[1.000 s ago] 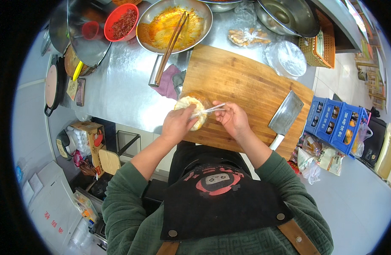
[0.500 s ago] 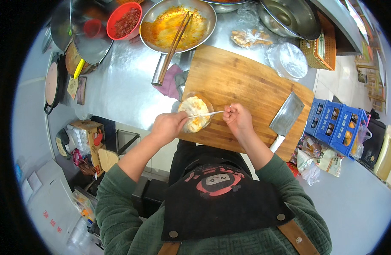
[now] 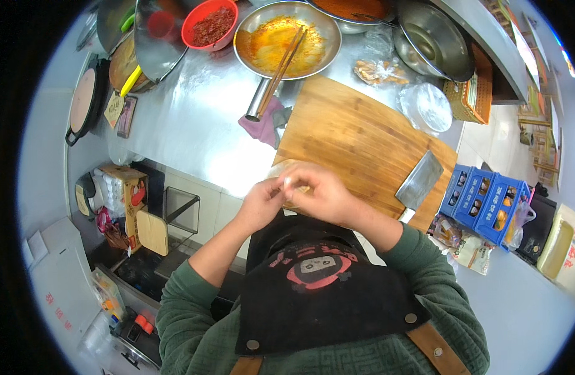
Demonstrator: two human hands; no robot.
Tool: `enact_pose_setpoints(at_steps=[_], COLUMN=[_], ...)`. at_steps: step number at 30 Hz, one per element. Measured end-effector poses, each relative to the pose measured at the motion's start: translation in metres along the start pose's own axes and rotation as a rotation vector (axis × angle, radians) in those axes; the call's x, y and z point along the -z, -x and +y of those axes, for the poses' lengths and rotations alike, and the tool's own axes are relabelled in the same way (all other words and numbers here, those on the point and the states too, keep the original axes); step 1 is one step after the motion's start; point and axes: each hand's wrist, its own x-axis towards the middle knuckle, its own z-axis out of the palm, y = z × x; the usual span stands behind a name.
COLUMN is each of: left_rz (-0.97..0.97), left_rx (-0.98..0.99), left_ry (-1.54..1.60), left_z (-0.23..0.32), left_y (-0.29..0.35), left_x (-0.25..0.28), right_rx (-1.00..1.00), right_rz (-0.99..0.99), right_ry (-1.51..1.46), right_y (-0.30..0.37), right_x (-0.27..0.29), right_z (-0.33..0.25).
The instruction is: The person assembles a flatbread wrap by adding cooked meat and sauce, then wraps it in plastic and hands it to a customer. They then prepare a second container with meat and vegetables, and finally mix a white batter in a bowl.
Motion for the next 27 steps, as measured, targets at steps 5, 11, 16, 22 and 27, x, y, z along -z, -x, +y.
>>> enact_pose_setpoints(at_steps=[5, 11, 16, 22, 27], left_rz=[0.230, 0.333, 0.175, 0.026, 0.143], left_rx=[-0.227, -0.261, 0.190, 0.333, -0.168], left_ry=[-0.293, -0.267, 0.239, 0.369, -0.178], left_z=[-0.030, -0.064, -0.074, -0.076, -0.066], left_y=[0.001, -0.003, -0.012, -0.031, -0.023], left_x=[0.006, 0.014, 0.027, 0.041, 0.036], right_rx=[-0.217, -0.071, -0.078, 0.311, 0.101], right_rz=[0.089, -0.160, -0.284, -0.242, -0.257], right_ry=[-0.004, 0.761, 0.846, 0.810, 0.743], right_y=[-0.010, -0.016, -0.026, -0.042, -0.046], right_x=[-0.003, -0.024, -0.021, -0.024, -0.020], right_z=[0.034, 0.076, 0.078, 0.068, 0.072])
